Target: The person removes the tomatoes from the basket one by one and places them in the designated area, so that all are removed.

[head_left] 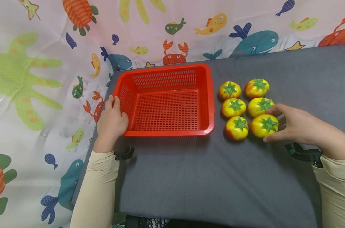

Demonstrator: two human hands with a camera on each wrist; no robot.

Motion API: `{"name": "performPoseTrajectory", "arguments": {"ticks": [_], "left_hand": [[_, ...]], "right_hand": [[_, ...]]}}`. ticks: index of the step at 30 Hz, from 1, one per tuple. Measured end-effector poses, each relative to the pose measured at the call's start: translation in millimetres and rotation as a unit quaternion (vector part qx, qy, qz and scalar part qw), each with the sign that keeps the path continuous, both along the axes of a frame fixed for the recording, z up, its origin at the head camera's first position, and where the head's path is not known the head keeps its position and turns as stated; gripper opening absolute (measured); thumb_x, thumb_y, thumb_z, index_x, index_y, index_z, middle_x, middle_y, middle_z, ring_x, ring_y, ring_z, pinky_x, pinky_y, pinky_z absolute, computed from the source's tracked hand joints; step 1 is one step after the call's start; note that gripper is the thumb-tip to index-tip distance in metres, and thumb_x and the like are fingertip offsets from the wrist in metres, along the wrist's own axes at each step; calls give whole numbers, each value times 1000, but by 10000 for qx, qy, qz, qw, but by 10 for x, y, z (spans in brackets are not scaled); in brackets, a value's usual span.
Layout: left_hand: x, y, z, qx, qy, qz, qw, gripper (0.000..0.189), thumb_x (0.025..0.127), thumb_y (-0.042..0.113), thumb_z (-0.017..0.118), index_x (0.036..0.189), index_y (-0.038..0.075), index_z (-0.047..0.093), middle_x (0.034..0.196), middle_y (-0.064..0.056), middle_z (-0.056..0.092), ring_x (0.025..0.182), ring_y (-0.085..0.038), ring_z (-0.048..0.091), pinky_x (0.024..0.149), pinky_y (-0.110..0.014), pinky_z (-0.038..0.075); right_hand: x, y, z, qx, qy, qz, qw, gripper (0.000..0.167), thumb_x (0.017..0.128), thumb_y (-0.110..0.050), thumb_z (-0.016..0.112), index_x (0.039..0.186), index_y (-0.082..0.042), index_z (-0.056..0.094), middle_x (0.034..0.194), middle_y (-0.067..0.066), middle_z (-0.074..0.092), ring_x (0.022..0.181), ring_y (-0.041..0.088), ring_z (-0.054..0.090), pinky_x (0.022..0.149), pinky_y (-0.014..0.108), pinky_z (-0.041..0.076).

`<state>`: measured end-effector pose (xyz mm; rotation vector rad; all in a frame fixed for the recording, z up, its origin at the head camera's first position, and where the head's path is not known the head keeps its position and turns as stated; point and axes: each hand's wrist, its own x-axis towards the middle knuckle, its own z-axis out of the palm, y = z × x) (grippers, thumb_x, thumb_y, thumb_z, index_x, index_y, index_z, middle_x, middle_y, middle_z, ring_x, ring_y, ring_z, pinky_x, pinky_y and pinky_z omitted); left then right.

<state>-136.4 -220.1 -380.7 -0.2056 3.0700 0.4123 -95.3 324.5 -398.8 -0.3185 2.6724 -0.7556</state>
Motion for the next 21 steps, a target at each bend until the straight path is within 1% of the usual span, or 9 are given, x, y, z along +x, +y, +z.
{"name": "performPoseTrajectory", "arguments": {"ticks": [6, 10, 16, 21], "left_hand": [[7, 2, 11, 19, -12, 4, 10000, 76, 102, 23, 49, 169, 9, 14, 176, -18, 11, 127, -53, 48, 90, -68, 52], [17, 1, 8, 33, -1, 7, 10000, 77, 102, 23, 50, 169, 9, 14, 175, -18, 12, 126, -53, 48, 90, -67, 52], [15, 1, 0, 14, 36, -1, 10000, 76, 102, 23, 50, 168, 9, 14, 175, -18, 12, 123, -52, 49, 88, -66, 53], [13, 6, 1, 13, 48, 4, 10000, 76, 102, 22, 50, 168, 8, 15, 175, -18, 13, 123, -52, 50, 88, -65, 53]], "right_hand": [[-6, 1, -21, -127, -121, -5, 9998, 95, 69, -36, 99, 137, 6, 48, 130, 33, 57, 97, 37, 71, 71, 34, 56], [-17, -7, -54, -182, -188, -7, 9997, 93, 69, -34, 99, 135, 6, 47, 131, 33, 56, 98, 38, 71, 73, 36, 56], [-30, -10, -94, -275, -360, -3, 9990, 91, 70, -33, 99, 133, 4, 45, 131, 32, 54, 100, 37, 72, 70, 29, 55], [-40, -4, -117, -291, -384, 9, 9988, 91, 69, -33, 99, 132, 4, 45, 131, 32, 54, 100, 37, 72, 71, 28, 54]]}}
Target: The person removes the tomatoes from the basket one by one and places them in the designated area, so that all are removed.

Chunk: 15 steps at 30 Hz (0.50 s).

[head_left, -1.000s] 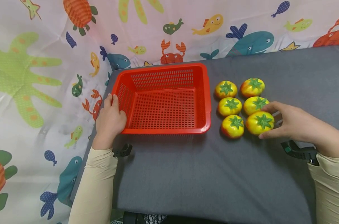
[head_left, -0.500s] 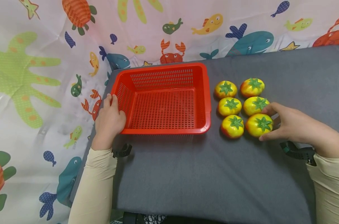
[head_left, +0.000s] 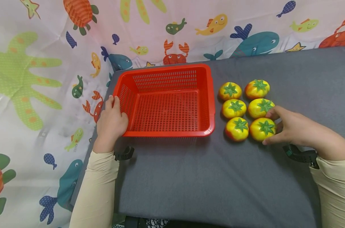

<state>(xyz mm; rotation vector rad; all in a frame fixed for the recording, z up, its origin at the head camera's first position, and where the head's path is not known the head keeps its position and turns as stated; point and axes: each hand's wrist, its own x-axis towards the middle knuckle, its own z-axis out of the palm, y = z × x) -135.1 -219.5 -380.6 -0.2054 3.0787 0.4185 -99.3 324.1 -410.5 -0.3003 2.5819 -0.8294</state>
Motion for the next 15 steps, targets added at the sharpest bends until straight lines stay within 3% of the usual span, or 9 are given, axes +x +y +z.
{"name": "performPoseTrajectory", "arguments": {"ticks": [11, 15], "left_hand": [[-7, 6, -5, 45, -42, -4, 10000, 77, 102, 24, 50, 169, 9, 14, 176, -17, 12, 126, -52, 48, 89, -66, 53], [13, -7, 1, 66, -49, 46, 10000, 78, 102, 25, 49, 169, 10, 13, 176, -16, 11, 130, -52, 46, 93, -69, 51]], "right_hand": [[13, 21, -1, -84, -99, -27, 9999, 94, 71, -31, 99, 137, 6, 42, 133, 34, 53, 103, 39, 72, 72, 27, 55], [18, 19, 6, -86, -57, -8, 9999, 96, 71, -32, 98, 140, 5, 42, 133, 34, 54, 104, 40, 71, 75, 32, 57]]}}
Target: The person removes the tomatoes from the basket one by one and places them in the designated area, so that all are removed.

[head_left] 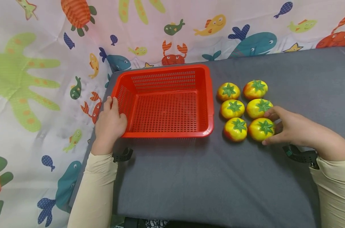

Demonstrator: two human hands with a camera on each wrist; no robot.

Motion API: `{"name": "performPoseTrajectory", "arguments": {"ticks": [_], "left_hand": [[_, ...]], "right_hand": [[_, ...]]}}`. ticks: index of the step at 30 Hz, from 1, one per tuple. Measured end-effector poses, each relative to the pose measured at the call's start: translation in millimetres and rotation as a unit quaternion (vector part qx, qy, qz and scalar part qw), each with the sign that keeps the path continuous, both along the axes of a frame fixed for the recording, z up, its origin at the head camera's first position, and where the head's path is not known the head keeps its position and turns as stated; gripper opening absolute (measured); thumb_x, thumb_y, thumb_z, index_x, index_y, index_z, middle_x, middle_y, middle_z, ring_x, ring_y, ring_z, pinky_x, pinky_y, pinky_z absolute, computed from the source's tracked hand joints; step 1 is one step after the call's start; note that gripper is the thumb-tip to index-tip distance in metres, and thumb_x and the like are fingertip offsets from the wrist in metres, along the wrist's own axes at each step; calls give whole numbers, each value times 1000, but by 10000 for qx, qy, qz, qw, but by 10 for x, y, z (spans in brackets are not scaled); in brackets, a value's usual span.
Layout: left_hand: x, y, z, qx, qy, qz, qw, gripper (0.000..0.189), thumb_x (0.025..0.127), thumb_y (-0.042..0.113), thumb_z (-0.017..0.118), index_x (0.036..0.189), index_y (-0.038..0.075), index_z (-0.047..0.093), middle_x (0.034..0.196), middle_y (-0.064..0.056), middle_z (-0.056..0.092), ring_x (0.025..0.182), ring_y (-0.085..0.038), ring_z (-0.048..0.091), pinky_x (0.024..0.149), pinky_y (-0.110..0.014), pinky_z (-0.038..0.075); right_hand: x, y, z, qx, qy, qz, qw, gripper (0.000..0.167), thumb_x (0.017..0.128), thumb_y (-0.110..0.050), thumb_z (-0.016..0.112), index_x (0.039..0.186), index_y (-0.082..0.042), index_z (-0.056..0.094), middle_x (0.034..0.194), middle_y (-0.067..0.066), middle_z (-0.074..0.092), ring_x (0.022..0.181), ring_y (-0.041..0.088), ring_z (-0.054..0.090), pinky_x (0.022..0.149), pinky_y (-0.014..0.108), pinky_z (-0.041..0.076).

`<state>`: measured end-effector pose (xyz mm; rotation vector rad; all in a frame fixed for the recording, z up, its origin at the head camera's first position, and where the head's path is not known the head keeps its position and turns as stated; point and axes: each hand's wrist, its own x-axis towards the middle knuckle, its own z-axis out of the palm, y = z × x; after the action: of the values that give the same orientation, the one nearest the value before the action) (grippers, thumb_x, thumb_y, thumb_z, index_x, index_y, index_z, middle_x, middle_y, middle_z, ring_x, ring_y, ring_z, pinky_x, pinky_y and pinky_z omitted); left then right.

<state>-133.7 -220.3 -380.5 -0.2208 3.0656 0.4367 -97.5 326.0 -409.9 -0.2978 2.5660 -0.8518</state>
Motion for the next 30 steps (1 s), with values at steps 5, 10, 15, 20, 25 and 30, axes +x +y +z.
{"name": "performPoseTrajectory", "arguments": {"ticks": [5, 10, 15, 20, 25, 30], "left_hand": [[20, 0, -5, 27, 11, -9, 10000, 78, 102, 26, 49, 169, 10, 13, 176, -16, 11, 132, -54, 44, 93, -71, 50], [16, 35, -11, 77, -11, -29, 10000, 80, 101, 29, 50, 169, 12, 12, 176, -15, 9, 135, -54, 43, 95, -72, 49], [7, 61, -10, 100, -95, -68, 9999, 80, 101, 31, 48, 170, 13, 11, 177, -15, 7, 137, -55, 41, 95, -73, 49], [12, 71, -10, 184, -128, -132, 9997, 78, 102, 34, 46, 170, 13, 13, 177, -16, 6, 137, -56, 40, 94, -74, 49], [13, 64, 58, 341, -240, -198, 9989, 78, 104, 39, 46, 170, 13, 12, 176, -17, 5, 143, -57, 35, 98, -77, 46], [-3, 76, 118, 456, -407, -295, 9977, 83, 105, 51, 45, 170, 16, 7, 176, -19, 0, 152, -57, 17, 113, -79, 27]], "right_hand": [[31, 14, 2, 3, -32, 21, 10000, 95, 74, -33, 97, 141, 5, 41, 133, 36, 55, 106, 45, 69, 83, 52, 60], [56, 57, 40, 182, 73, 58, 9998, 94, 74, -36, 96, 141, 5, 44, 132, 37, 57, 107, 47, 67, 88, 62, 56], [74, 112, 143, 544, 251, 45, 9982, 92, 75, -41, 95, 141, 3, 48, 131, 38, 58, 117, 53, 59, 92, 70, 49], [43, 135, 270, 746, 600, -95, 9954, 91, 79, -42, 92, 143, 7, 49, 134, 39, 57, 120, 53, 54, 94, 72, 47], [-11, 39, 324, 502, 860, -409, 9942, 84, 87, -43, 85, 147, 3, 48, 142, 34, 53, 129, 52, 48, 100, 73, 41], [-48, -62, 391, 79, 1025, -554, 9932, 97, 88, -45, 84, 162, -6, 35, 158, 28, 41, 140, 51, 39, 104, 78, 35]]}}
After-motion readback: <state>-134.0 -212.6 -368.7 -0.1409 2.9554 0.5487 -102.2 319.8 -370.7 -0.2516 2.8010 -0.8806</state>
